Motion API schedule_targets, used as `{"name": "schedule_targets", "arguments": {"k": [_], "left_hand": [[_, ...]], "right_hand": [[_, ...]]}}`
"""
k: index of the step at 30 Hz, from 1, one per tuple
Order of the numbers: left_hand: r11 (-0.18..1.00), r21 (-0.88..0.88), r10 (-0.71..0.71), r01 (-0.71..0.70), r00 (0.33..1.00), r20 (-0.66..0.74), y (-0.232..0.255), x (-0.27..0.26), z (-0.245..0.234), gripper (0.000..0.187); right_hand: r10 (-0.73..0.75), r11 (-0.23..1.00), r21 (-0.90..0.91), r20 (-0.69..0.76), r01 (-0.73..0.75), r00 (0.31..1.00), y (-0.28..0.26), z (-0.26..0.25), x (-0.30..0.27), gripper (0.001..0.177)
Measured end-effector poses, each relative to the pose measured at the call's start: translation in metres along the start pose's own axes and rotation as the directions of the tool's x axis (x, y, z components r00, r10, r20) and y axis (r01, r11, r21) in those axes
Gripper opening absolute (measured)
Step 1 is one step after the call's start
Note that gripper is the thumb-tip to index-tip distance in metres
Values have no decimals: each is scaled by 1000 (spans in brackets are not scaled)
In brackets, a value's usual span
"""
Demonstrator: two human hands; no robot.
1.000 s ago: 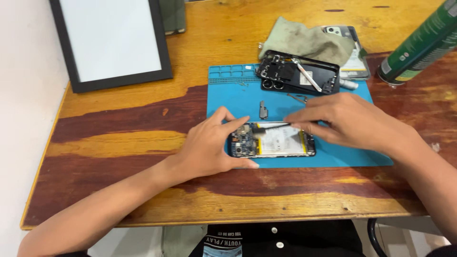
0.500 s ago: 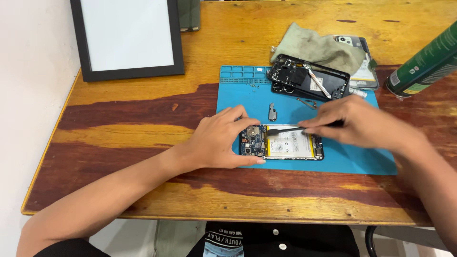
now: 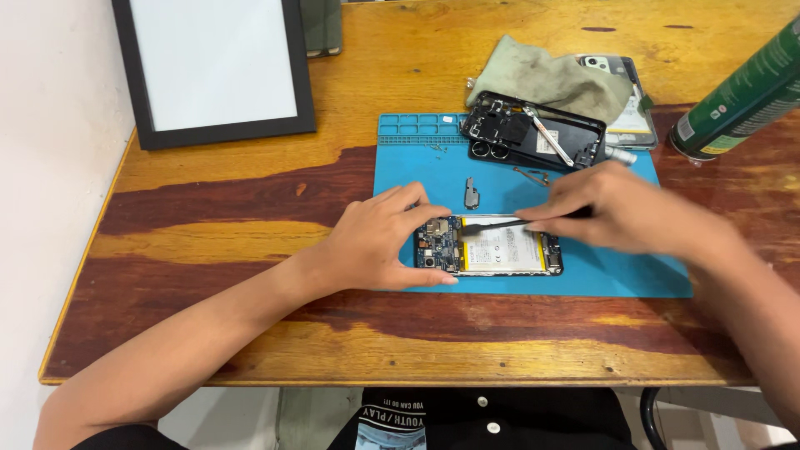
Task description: The person cleans the internal components of a disassembled smartphone using a brush and then reattaches the back cover. The person uses a brush to clean the motherboard and battery area, then aligns and presses the back cover onto the phone chassis.
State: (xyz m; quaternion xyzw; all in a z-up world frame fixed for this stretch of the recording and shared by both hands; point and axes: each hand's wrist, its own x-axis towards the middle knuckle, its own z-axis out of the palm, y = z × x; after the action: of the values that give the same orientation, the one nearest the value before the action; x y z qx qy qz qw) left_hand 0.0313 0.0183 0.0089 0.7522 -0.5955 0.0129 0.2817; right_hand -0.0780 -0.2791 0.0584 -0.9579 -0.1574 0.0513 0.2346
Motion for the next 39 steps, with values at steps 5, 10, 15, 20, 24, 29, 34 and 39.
{"name": "schedule_targets", "arguments": {"k": [5,10,15,20,24,29,34,39], "left_hand": [[1000,1,6,-6,1000,-14,2,2,-2,75],[1000,27,-15,15,1000,0,5,3,-2,73],[999,46,-25,25,1000,7,4,4,-2,74],[998,49,-39,38,999,4,5,5,-2,74],[998,49,-30,30,1000,4,6,5,-3,71],[999,33,-32,31,999,13,7,6,-4,70],[999,37,0,0,1000,-20,8,7,-4,70],[1000,28,-3,3,1000,1,7,6,-6,69]], "right_hand": [[-20,1000,10,-81,20,997,-22,31,2,32],[-63,998,9,-15,63,998,-6,2,-4,36],[-163,985,-88,-206,147,965,1,1,-4,29],[-17,995,-98,-137,4,990,-6,14,-3,33],[-139,986,-119,-176,119,974,7,-2,-7,29],[-16,915,-391,-279,-98,960,18,-7,-5,23],[-211,856,-517,-364,-9,907,8,16,10,44],[-224,929,-349,-268,122,937,-5,34,34,38]]}}
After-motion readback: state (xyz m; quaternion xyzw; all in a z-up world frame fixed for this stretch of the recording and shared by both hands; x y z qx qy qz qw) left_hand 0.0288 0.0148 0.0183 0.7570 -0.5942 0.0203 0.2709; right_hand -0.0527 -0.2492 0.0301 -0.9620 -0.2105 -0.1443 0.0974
